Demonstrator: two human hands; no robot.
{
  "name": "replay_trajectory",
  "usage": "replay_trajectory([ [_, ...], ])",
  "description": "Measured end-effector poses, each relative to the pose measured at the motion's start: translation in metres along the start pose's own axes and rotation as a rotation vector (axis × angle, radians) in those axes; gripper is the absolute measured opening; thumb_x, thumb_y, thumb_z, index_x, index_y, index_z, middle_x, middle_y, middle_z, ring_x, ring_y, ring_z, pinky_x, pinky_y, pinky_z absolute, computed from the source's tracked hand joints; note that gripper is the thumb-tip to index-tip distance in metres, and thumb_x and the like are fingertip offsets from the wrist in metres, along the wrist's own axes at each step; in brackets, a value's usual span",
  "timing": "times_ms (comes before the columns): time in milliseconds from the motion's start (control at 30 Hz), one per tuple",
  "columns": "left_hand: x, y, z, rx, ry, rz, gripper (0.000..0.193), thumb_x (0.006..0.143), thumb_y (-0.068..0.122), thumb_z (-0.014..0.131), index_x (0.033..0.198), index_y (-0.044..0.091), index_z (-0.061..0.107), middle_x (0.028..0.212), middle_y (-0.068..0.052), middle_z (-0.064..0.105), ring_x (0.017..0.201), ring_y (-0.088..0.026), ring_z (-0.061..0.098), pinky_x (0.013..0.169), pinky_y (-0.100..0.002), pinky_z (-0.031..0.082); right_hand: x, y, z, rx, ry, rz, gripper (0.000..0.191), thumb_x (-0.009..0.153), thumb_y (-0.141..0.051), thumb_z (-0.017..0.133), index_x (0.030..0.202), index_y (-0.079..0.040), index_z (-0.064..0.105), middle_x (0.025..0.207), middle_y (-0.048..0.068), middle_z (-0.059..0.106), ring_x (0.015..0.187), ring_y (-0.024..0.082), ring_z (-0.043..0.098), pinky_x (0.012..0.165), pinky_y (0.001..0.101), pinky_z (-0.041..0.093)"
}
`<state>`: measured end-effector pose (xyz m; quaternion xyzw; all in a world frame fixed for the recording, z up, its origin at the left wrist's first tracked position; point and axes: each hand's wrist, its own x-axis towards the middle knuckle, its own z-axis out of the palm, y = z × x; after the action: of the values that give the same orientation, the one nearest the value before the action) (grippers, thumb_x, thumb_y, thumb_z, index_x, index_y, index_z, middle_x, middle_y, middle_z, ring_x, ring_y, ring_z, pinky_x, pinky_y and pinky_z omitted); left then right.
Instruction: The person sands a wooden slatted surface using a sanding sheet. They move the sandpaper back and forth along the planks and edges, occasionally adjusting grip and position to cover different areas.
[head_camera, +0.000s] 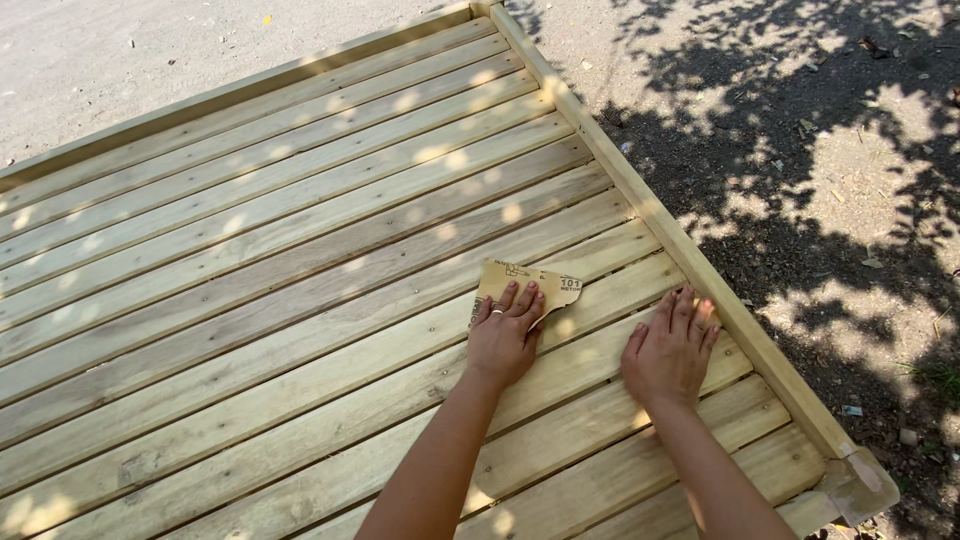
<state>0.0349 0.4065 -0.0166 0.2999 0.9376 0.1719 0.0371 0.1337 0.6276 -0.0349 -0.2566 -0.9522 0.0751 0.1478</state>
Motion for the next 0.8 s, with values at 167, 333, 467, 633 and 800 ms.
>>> replay_trajectory([
  [167, 0.110, 0.089, 0.043, 0.000, 0.002, 0.123, 0.055, 0.098, 0.038, 0.050, 0.151, 0.023, 0.046, 0.162, 0.004, 0.039, 0.150, -0.022, 0.032, 0.122, -0.050, 0.021, -0.001, 0.002, -0.011, -0.031, -0.058, 0.063, 0.071, 0.097, -0.037, 0.039, 0.156, 0.001, 0.032, 0.167, 0.019, 0.023, 0.156, 0.036, 0.014, 0.123, 0.0531, 0.011],
  [333, 0.044, 0.057, 0.013, -0.093, 0.001, 0.099, 0.052, 0.099, 0.030, 0.053, 0.149, 0.021, 0.049, 0.162, 0.003, 0.040, 0.151, -0.022, 0.034, 0.122, -0.048, 0.025, 0.000, -0.001, -0.020, -0.003, -0.104, 0.071, 0.069, 0.098, -0.037, 0.039, 0.155, 0.001, 0.032, 0.166, 0.019, 0.024, 0.155, 0.036, 0.015, 0.122, 0.0542, 0.012],
  [467, -0.071, -0.033, -0.043, -0.074, 0.068, -0.150, 0.050, 0.098, 0.025, 0.052, 0.148, 0.021, 0.053, 0.159, 0.003, 0.044, 0.149, -0.022, 0.035, 0.118, -0.052, 0.029, -0.002, -0.005, -0.022, -0.003, -0.092, 0.044, 0.070, 0.097, -0.035, 0.040, 0.157, 0.000, 0.033, 0.167, 0.020, 0.025, 0.156, 0.038, 0.016, 0.123, 0.0560, 0.014],
  [633, -0.053, -0.029, -0.016, -0.015, 0.072, -0.122, 0.049, 0.098, 0.028, 0.054, 0.146, 0.020, 0.056, 0.157, 0.000, 0.046, 0.148, -0.025, 0.036, 0.117, -0.055, 0.029, -0.004, -0.010, -0.024, -0.096, -0.159, 0.060, 0.067, 0.097, -0.035, 0.038, 0.157, -0.007, 0.034, 0.167, 0.021, 0.022, 0.154, 0.040, 0.017, 0.121, 0.0589, 0.014],
  [800, 0.089, 0.037, 0.025, -0.087, 0.056, 0.057, 0.047, 0.101, 0.032, 0.054, 0.147, 0.022, 0.054, 0.160, 0.003, 0.045, 0.151, -0.023, 0.037, 0.123, -0.051, 0.028, -0.005, -0.010, -0.029, -0.104, -0.162, 0.068, 0.067, 0.096, -0.036, 0.039, 0.157, -0.009, 0.034, 0.166, 0.021, 0.023, 0.154, 0.040, 0.016, 0.121, 0.0597, 0.013],
])
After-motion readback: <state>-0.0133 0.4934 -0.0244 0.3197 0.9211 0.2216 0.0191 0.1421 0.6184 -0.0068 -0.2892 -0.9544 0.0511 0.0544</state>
